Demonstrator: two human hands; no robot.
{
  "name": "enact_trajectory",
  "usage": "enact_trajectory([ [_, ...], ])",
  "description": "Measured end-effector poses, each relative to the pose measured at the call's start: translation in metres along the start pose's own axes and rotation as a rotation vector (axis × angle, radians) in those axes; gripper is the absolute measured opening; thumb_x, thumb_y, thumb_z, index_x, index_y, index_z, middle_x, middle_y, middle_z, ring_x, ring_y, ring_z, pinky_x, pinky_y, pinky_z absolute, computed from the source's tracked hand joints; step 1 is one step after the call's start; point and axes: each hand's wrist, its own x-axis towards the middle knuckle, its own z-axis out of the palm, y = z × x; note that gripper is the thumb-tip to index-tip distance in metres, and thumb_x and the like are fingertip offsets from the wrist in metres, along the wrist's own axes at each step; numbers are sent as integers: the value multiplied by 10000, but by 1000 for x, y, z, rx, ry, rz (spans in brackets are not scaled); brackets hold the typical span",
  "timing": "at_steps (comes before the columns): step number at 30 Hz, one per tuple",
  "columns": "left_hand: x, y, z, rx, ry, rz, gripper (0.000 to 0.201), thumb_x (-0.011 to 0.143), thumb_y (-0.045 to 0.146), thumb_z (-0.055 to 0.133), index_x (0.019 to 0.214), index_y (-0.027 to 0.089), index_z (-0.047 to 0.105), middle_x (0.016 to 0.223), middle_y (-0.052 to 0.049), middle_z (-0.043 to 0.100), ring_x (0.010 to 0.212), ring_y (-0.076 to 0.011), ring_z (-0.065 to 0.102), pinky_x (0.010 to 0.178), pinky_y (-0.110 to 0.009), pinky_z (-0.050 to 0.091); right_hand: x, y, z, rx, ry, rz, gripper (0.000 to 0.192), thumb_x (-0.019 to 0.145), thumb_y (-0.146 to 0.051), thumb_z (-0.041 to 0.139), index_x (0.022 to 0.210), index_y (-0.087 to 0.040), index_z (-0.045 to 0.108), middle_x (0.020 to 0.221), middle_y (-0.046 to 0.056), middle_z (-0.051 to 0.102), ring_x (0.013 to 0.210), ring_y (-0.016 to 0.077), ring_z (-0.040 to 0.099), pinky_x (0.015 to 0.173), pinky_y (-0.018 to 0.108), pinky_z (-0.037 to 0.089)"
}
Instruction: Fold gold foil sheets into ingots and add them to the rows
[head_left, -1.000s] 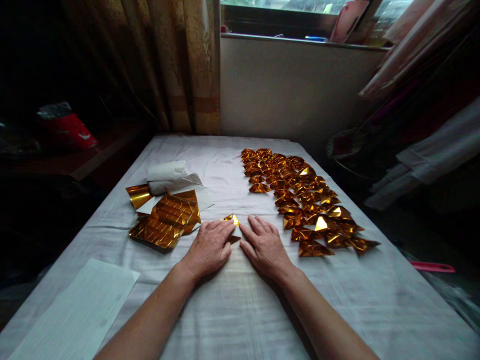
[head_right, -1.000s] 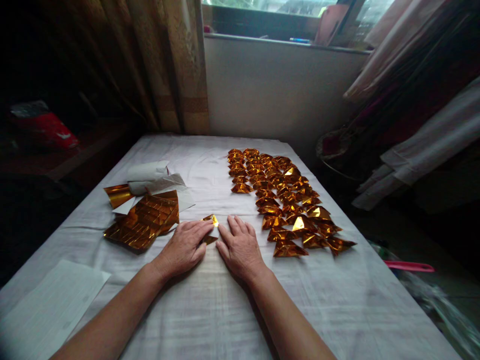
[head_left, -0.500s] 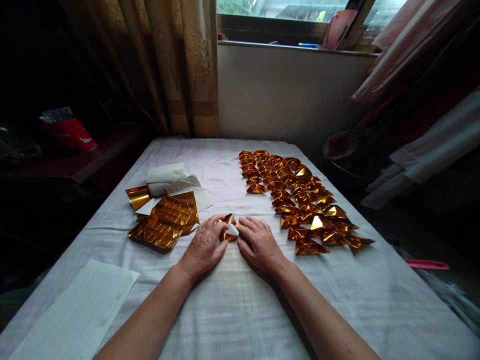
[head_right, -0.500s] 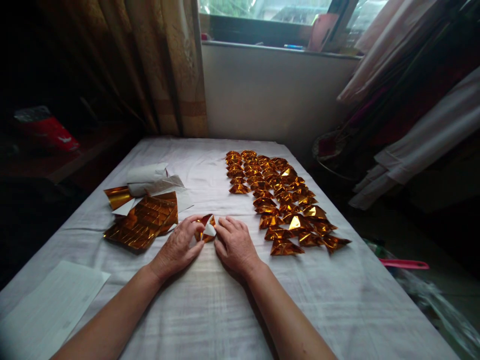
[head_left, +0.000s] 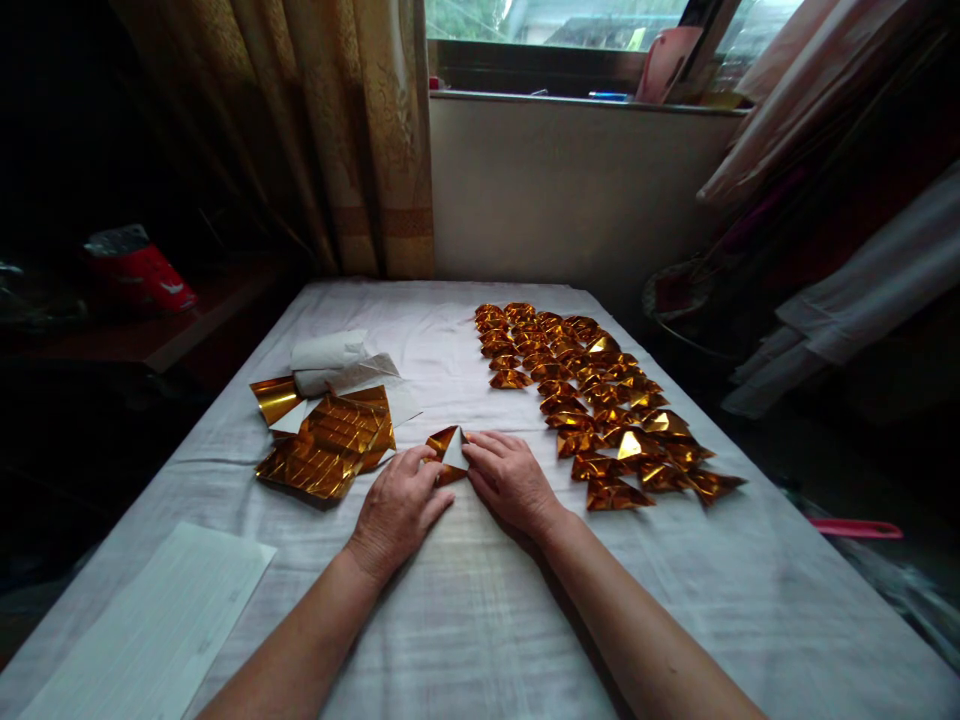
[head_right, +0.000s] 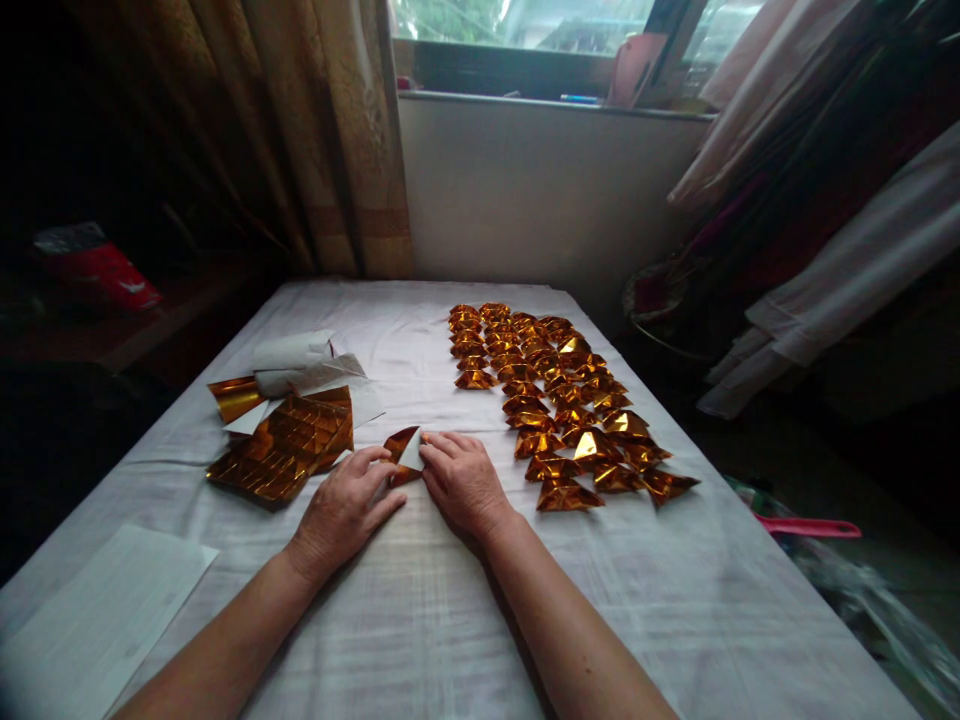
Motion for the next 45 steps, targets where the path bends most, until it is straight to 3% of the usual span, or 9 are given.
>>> enact_trajectory([
  [7,3,-5,8,-2,-14,2,165,861,215,670,1016,195,618,1126,-75,653,1002,-237,643,885,-382,547,12,2,3,-73,4,-142,93,926,-254,622,963,-249,707,1202,40,705,1089,216,623,901,370,466],
  [15,-4,-16,8,32,43,76,173,973,196,465,1049,196,621,1069,-74,703,948,-204,673,844,-334,551,5,-11,4,-18,81,-260,139,968,-253,558,1025,-217,680,1114,70,727,1024,186,651,886,334,491],
  [21,-8,-17,5,26,28,63,146,971,189,464,997,200,607,994,-60,720,882,-203,685,796,-332,555,-5,-10,0,43,79,-82,218,971,-182,455,1047,-193,660,1057,98,713,941,178,655,830,293,512],
  [26,-8,-15,5,-24,34,53,142,959,175,473,980,202,610,990,-61,716,889,-196,681,817,-330,552,-5,-9,0,-45,95,52,189,963,-250,494,924,-221,676,975,74,689,909,196,614,817,319,495],
  [31,-8,-16,7,-40,43,55,154,957,165,470,1018,186,611,1014,-74,708,937,-214,663,847,-360,541,-4,-9,1,-66,104,47,162,962,-263,521,920,-226,672,1160,83,672,1079,231,581,893,352,468],
  [37,-7,-15,0,-18,-2,4,121,952,211,518,915,205,633,945,-53,681,932,-221,602,889,-388,481,-1,-9,-3,67,8,9,149,963,-225,512,953,-222,661,1006,39,735,966,200,619,861,329,449],
  [45,-4,-15,-2,39,23,-79,111,934,268,566,911,225,666,883,-38,699,850,-234,582,760,-370,444,3,-4,0,100,-49,160,139,953,-266,544,907,-235,671,875,17,710,858,188,616,805,326,397],
])
